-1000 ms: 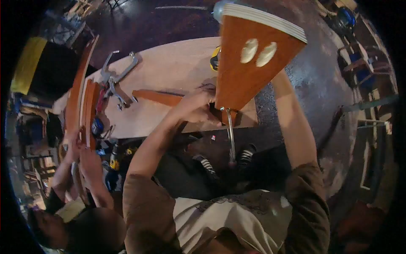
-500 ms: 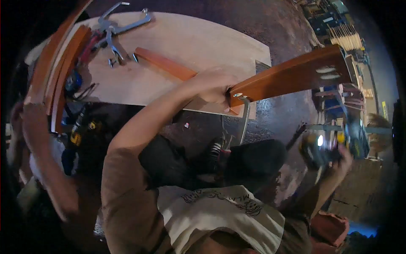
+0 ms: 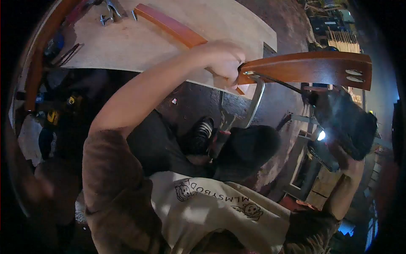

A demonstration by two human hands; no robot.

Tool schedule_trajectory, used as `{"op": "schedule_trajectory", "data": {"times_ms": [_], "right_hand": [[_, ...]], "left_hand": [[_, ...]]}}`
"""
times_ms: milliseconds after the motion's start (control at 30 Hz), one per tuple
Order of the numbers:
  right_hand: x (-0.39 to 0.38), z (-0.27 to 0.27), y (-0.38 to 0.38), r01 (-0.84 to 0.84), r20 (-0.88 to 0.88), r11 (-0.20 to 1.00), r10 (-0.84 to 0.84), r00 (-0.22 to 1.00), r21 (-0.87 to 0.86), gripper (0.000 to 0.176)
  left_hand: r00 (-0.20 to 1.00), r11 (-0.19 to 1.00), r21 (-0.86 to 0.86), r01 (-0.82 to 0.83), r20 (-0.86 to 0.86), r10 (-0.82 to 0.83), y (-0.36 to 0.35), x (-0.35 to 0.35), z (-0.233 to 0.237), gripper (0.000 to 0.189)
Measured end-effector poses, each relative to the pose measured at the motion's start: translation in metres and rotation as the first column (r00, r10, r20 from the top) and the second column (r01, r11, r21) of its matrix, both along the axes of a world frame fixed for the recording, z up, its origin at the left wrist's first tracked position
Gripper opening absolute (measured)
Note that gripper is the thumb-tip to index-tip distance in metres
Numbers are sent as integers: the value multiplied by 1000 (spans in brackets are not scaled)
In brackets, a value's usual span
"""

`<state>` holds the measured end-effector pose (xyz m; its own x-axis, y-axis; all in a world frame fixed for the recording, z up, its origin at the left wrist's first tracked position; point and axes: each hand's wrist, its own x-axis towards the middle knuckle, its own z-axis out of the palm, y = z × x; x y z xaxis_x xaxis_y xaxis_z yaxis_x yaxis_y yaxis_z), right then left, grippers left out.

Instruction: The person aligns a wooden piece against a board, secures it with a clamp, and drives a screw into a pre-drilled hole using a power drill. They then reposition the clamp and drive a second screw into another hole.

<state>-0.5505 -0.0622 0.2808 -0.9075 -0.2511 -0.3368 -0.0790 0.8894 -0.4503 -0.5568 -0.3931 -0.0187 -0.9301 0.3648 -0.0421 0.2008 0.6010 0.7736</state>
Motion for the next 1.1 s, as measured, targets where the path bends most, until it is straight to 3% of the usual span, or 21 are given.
{"op": "schedule_trajectory", "data": {"times_ms": [100,200,267,300,367,400,467,667,900,967,1100], "right_hand": [[1,-11,-23,-3,9,999,3,1000,36,38],[-2,-20,-42,-117,-59,987,124,991,110,39],[-6,-20,-42,-279,-98,933,307,947,228,38],[-10,-20,-38,-280,-97,932,308,946,231,38],[-20,-21,-29,-247,-7,968,247,969,39,37],[-21,-21,-30,-245,-6,969,245,969,41,37],[-22,-18,-35,-327,-48,907,351,935,264,39],[-25,-21,-31,-316,-34,944,321,947,95,34],[-25,-19,-34,-313,-32,929,325,945,196,32],[-27,-22,-32,-443,-104,874,469,877,198,32],[-23,-18,-43,-323,-37,926,336,941,198,32]], "left_hand": [[999,1000,-19,0,-34,0,-1,2,5,39],[998,997,-72,9,-55,-13,-4,8,18,39],[998,995,-104,13,-65,-20,-4,8,15,40],[993,997,-79,-6,-117,-4,-4,6,10,42],[986,998,-53,-21,-167,12,-3,6,8,43],[989,998,-68,-16,-151,6,-3,4,7,44],[991,997,-79,-10,-136,-1,-2,3,8,45],[986,995,-95,-14,-166,-2,-3,6,10,49],[992,997,-75,-13,-130,3,-3,7,12,49],[990,998,-66,-15,-143,6,-4,10,16,49],[990,997,-69,-26,-140,17,-3,9,12,48]]}}
